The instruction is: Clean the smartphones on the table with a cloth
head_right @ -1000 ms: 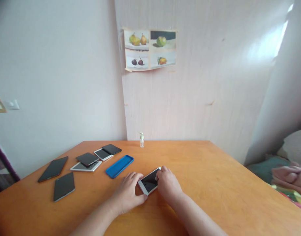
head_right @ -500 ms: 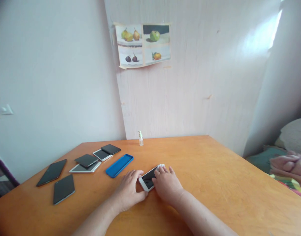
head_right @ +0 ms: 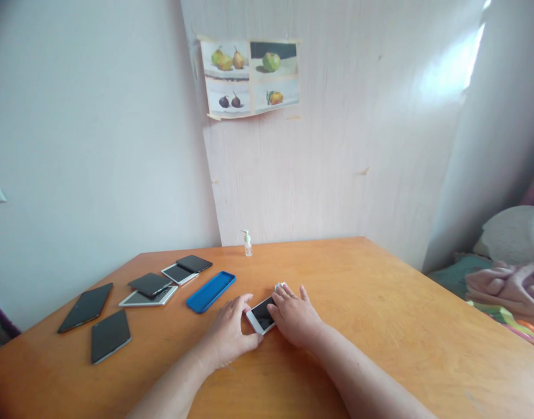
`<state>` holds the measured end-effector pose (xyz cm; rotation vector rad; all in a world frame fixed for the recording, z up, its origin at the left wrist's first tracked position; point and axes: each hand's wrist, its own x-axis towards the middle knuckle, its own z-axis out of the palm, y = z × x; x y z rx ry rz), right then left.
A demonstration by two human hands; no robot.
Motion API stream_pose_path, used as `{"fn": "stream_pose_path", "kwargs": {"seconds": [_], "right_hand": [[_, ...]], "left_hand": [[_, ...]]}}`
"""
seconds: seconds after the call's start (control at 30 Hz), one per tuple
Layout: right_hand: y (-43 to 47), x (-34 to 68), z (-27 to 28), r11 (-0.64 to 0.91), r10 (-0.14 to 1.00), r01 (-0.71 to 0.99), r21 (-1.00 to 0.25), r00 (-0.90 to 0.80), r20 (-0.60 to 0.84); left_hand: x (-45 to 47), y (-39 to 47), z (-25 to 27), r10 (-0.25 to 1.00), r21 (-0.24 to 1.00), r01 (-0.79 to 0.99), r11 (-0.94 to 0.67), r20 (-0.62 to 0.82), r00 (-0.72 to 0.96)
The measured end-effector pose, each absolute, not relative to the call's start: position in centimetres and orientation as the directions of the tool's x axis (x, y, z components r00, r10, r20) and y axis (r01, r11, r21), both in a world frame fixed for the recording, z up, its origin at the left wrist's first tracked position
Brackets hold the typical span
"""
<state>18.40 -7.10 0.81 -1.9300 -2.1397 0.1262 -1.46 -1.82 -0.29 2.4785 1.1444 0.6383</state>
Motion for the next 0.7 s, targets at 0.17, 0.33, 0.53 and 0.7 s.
{"fn": "stream_pose_path", "kwargs": {"seconds": [0.17, 0.33, 0.53, 0.7], "right_hand": [[-8.3, 15.4, 1.4, 0.433, 0.901, 0.844, -0.315, -0.397, 0.175], [-6.7, 18.2, 1.2, 0.139, 0.984, 0.964, -0.225, -0.109, 0.144], [-7.4, 16.7, 1.3, 0.270, 0.959, 0.932, -0.243, -0.237, 0.153], [-8.2, 14.9, 1.6, 0.413, 0.911, 0.861, -0.296, -0.388, 0.142]], "left_hand": [[-1.4, -1.7, -0.5, 0.780, 0.504, 0.607, -0.615, 0.275, 0.562], [-1.4, -1.8, -0.4, 0.783, 0.531, 0.598, -0.601, 0.243, 0.572], [-1.5, -1.7, -0.3, 0.801, 0.523, 0.621, -0.584, 0.249, 0.544], [-1.7, -1.5, -0.3, 0.807, 0.511, 0.635, -0.578, 0.247, 0.536]]}}
